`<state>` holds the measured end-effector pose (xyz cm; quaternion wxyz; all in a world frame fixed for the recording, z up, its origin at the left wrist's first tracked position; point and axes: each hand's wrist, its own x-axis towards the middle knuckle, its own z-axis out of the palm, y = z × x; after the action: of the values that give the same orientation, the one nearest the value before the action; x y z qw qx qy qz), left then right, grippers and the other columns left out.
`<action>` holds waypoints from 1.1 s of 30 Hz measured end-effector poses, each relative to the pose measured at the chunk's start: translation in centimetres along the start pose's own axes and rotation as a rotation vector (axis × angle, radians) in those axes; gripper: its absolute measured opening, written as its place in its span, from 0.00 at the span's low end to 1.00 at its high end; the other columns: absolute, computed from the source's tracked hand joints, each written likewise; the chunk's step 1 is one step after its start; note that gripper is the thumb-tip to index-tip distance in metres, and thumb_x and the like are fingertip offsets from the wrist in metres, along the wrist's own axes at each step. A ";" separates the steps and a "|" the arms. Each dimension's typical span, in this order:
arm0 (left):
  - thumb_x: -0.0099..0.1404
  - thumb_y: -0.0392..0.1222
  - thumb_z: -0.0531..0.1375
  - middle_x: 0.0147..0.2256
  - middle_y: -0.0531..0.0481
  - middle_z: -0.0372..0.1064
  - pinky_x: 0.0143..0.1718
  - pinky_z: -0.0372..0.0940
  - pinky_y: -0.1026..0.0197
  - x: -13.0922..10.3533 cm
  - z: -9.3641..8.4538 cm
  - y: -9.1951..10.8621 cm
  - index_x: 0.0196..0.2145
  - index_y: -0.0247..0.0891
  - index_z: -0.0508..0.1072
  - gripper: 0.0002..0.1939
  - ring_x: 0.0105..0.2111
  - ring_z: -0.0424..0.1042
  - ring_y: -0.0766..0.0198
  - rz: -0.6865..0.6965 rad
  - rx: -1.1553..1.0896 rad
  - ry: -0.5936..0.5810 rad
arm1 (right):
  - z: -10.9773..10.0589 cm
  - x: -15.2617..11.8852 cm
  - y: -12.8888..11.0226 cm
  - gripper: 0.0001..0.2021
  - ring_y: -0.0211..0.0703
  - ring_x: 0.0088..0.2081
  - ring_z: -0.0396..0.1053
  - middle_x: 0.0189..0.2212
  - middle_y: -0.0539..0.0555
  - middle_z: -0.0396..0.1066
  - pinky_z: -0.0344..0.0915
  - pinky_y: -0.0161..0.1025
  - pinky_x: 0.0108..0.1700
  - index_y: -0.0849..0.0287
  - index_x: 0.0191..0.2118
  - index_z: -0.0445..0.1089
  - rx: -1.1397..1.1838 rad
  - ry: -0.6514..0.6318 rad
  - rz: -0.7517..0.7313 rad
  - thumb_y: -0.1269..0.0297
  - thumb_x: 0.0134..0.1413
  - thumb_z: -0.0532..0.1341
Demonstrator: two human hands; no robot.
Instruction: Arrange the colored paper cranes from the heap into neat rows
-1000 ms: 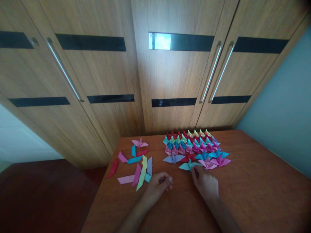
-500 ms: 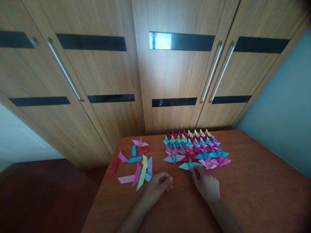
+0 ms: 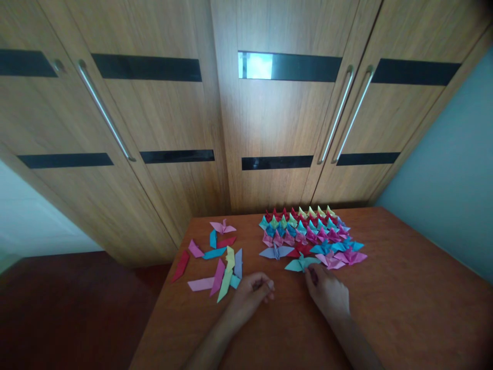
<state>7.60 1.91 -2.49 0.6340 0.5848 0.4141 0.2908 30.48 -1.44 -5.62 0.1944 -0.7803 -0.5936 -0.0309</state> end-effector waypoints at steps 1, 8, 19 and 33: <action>0.61 0.51 0.57 0.24 0.52 0.69 0.25 0.56 0.67 0.0 -0.2 0.1 0.28 0.36 0.69 0.15 0.22 0.63 0.69 0.006 0.005 0.008 | 0.0 -0.1 0.0 0.11 0.39 0.27 0.69 0.30 0.50 0.72 0.46 0.33 0.23 0.53 0.36 0.69 0.003 0.011 0.003 0.57 0.59 0.53; 0.61 0.52 0.55 0.27 0.50 0.71 0.27 0.60 0.65 1.2 -4.9 0.7 0.30 0.36 0.70 0.15 0.24 0.67 0.65 0.176 0.148 0.283 | 0.0 -0.7 -1.1 0.14 0.41 0.28 0.70 0.28 0.52 0.72 0.53 0.33 0.26 0.55 0.34 0.69 0.150 0.011 -0.117 0.57 0.61 0.50; 0.61 0.41 0.54 0.50 0.37 0.66 0.49 0.59 0.54 7.4 -18.0 2.1 0.50 0.32 0.66 0.19 0.50 0.66 0.51 0.081 0.934 0.795 | 1.9 -2.2 -5.7 0.12 0.37 0.27 0.65 0.23 0.49 0.67 0.54 0.33 0.30 0.57 0.26 0.64 0.471 -0.181 -0.335 0.64 0.60 0.51; 0.63 0.40 0.54 0.41 0.43 0.75 0.38 0.61 0.62 10.8 -18.1 1.7 0.41 0.37 0.73 0.12 0.42 0.72 0.56 -0.040 1.038 0.574 | 1.8 -2.0 -5.5 0.12 0.38 0.27 0.66 0.24 0.50 0.68 0.54 0.33 0.30 0.58 0.27 0.66 0.507 -0.198 -0.330 0.64 0.60 0.51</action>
<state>-2.56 20.46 -2.32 0.1333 0.7085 0.6680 0.1845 24.41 -1.41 -6.41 0.3163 -0.5994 -0.7170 0.1630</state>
